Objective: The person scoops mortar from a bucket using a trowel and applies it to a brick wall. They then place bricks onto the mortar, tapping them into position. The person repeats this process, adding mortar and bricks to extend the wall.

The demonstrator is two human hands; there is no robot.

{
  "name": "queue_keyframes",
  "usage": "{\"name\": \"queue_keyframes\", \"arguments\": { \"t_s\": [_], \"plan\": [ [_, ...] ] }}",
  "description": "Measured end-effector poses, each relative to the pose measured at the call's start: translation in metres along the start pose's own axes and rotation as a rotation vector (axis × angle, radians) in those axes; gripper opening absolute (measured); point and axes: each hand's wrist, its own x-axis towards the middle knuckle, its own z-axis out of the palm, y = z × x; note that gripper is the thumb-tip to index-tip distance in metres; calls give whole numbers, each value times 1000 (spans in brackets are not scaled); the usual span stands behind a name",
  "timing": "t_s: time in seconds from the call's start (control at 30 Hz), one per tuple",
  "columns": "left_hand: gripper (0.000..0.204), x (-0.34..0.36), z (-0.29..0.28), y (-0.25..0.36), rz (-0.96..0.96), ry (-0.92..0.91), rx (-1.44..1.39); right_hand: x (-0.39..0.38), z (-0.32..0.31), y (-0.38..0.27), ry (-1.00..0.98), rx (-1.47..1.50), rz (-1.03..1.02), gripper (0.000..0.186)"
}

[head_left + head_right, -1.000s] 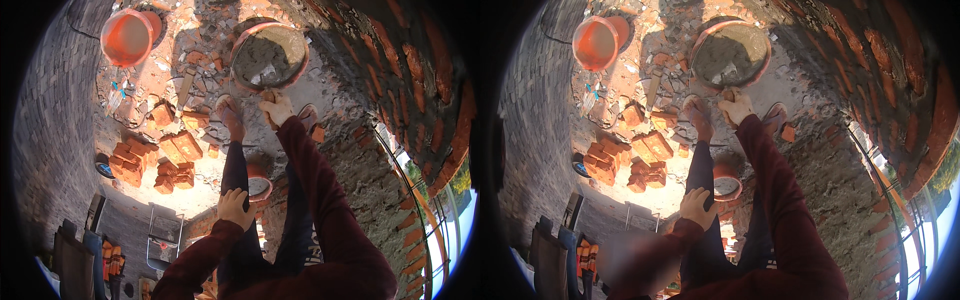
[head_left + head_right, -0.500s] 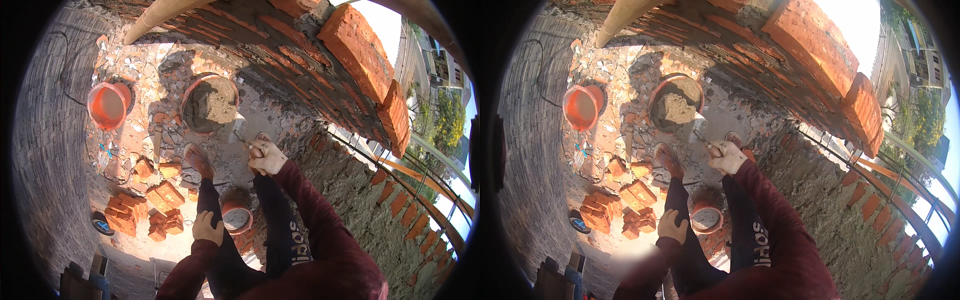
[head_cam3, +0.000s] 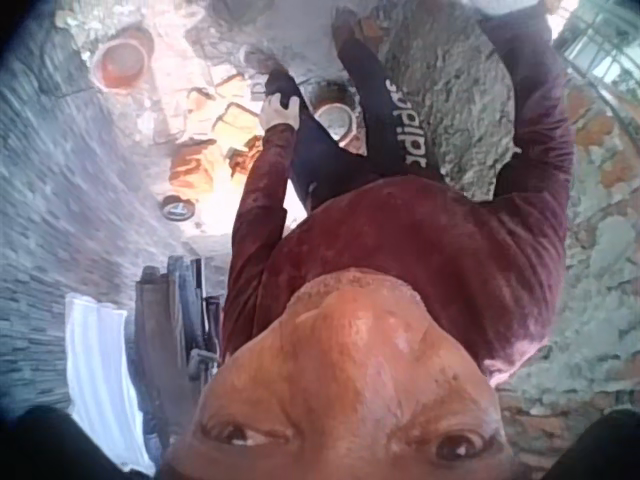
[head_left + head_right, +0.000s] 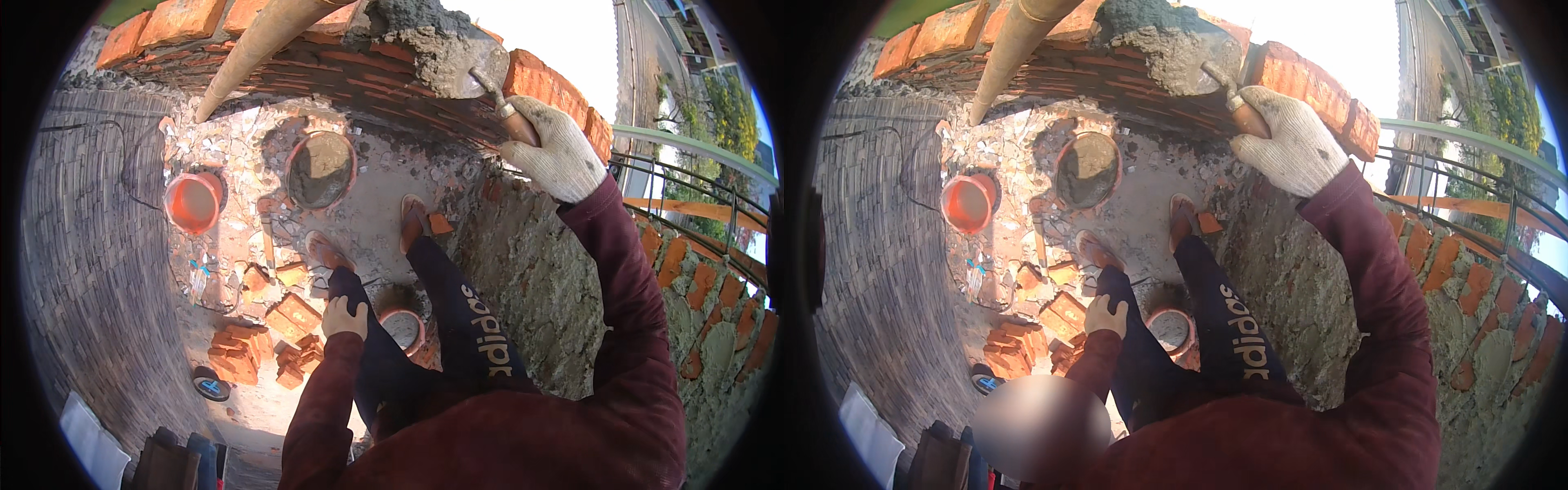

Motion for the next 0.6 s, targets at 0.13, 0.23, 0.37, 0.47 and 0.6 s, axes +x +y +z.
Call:
{"name": "queue_keyframes", "arguments": {
  "t_s": [0.13,0.23,0.37,0.47,0.6],
  "plan": [
    [59,-2,-9,11,-2,-54,3,53,40,18,473,-556,-336,33],
    [60,-4,-14,16,3,-85,19,65,52,20,560,-661,-317,32],
    [61,-11,-14,11,-56,-88,-3,18,36,18,270,-31,-82,37],
    [61,-8,-13,10,-44,-98,-13,6,37,35,-142,1338,362,42],
    [61,-1,-14,5,-9,-124,31,51,55,20,-331,1519,297,38]
  ]
}}
